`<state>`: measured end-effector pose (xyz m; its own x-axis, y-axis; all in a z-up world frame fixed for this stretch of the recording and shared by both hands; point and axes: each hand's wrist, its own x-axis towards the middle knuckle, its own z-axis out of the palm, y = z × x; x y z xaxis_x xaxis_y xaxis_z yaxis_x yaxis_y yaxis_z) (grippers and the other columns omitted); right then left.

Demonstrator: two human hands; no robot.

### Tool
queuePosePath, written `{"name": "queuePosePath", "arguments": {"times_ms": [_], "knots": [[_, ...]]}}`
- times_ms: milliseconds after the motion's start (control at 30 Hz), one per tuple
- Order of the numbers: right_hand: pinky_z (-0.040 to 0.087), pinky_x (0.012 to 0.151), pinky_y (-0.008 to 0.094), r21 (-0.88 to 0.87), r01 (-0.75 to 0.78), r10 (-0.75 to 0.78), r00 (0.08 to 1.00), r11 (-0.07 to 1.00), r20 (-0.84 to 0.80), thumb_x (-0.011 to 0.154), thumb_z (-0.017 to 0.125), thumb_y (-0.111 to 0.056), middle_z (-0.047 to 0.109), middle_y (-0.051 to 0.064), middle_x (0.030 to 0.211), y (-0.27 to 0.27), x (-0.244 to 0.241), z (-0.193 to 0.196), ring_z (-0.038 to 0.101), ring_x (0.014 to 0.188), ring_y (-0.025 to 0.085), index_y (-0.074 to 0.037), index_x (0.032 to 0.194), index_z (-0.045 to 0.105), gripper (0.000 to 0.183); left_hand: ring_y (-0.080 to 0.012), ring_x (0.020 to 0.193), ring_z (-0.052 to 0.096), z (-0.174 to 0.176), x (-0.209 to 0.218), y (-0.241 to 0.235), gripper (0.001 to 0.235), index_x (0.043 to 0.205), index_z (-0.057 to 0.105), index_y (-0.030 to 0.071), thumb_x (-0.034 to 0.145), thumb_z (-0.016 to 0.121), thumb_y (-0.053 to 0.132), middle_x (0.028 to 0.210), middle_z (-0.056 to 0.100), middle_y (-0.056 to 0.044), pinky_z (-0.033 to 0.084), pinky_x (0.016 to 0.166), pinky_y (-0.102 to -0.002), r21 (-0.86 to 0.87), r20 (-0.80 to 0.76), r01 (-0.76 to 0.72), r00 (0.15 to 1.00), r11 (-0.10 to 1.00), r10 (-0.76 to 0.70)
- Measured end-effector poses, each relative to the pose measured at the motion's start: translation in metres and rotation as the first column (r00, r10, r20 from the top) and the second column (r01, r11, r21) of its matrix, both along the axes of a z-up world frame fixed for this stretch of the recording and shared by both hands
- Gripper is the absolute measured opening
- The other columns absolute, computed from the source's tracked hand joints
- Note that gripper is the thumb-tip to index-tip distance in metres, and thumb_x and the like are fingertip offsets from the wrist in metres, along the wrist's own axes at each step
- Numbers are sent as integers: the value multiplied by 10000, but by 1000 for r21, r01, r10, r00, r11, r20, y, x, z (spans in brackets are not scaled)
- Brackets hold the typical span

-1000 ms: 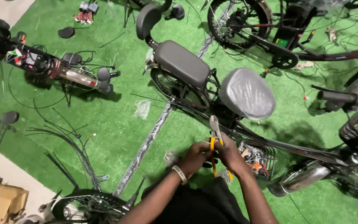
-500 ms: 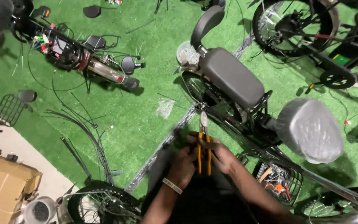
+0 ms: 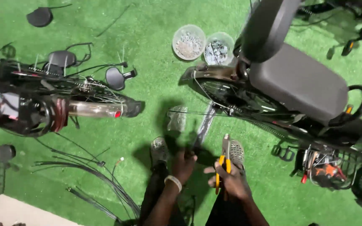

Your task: The person assembles an electric bicycle by adjusting the handlebars, routing cables, and securing components near the rear wheel. They use pliers to cut a cable and a wrench to tighten bolts on the frame and wheel area.

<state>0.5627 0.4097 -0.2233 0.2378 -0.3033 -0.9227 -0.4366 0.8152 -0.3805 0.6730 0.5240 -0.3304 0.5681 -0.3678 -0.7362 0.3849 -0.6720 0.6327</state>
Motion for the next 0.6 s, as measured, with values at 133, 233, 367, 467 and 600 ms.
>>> {"name": "queuePosePath", "arguments": {"times_ms": [133, 233, 367, 467, 600], "knots": [[461, 508, 384, -32, 234, -234, 972, 972, 3, 913, 499, -269, 692, 310, 1000, 35, 20, -49, 588, 573, 313, -23, 1223, 502, 395, -319, 880, 658, -71, 77, -30, 123, 971, 618, 144, 860, 586, 187, 945, 694, -103, 487, 731, -429, 64, 217, 419, 880, 906, -422], [480, 589, 378, -2, 368, -367, 927, 930, 72, 901, 486, -274, 700, 309, 1145, 54, 44, -76, 650, 701, 325, -18, 1230, 521, 419, -360, 962, 615, -106, 114, -66, 228, 1080, 596, 72, 854, 606, 106, 1050, 646, -160, 495, 776, -479, 101, 313, 563, 764, 820, -564], [481, 934, 512, 50, 399, -397, 917, 916, -41, 879, 445, -293, 684, 248, 1214, 42, 90, -73, 661, 988, 410, 34, 1268, 534, 516, -365, 1080, 583, -161, 132, -103, 420, 1214, 603, 8, 805, 697, 33, 1121, 635, -205, 523, 876, -481, 244, 434, 698, 541, 673, -720], [512, 890, 506, 62, 459, -460, 888, 886, 2, 913, 439, -233, 650, 285, 1220, 37, 92, -108, 654, 986, 422, 44, 1271, 479, 454, -313, 1140, 531, -184, 130, -116, 301, 1175, 583, 173, 878, 624, 149, 1097, 639, -65, 313, 1005, -633, 403, 197, 816, 366, 415, -910], [357, 967, 681, -3, 354, -348, 921, 935, 173, 954, 464, -322, 602, 311, 1264, 39, 54, -175, 609, 1099, 503, 85, 1255, 561, 516, -265, 1099, 594, -214, 103, -93, 367, 1187, 565, 295, 850, 605, 155, 1083, 630, -10, 419, 967, -597, 403, 234, 798, 383, 448, -893]]}}
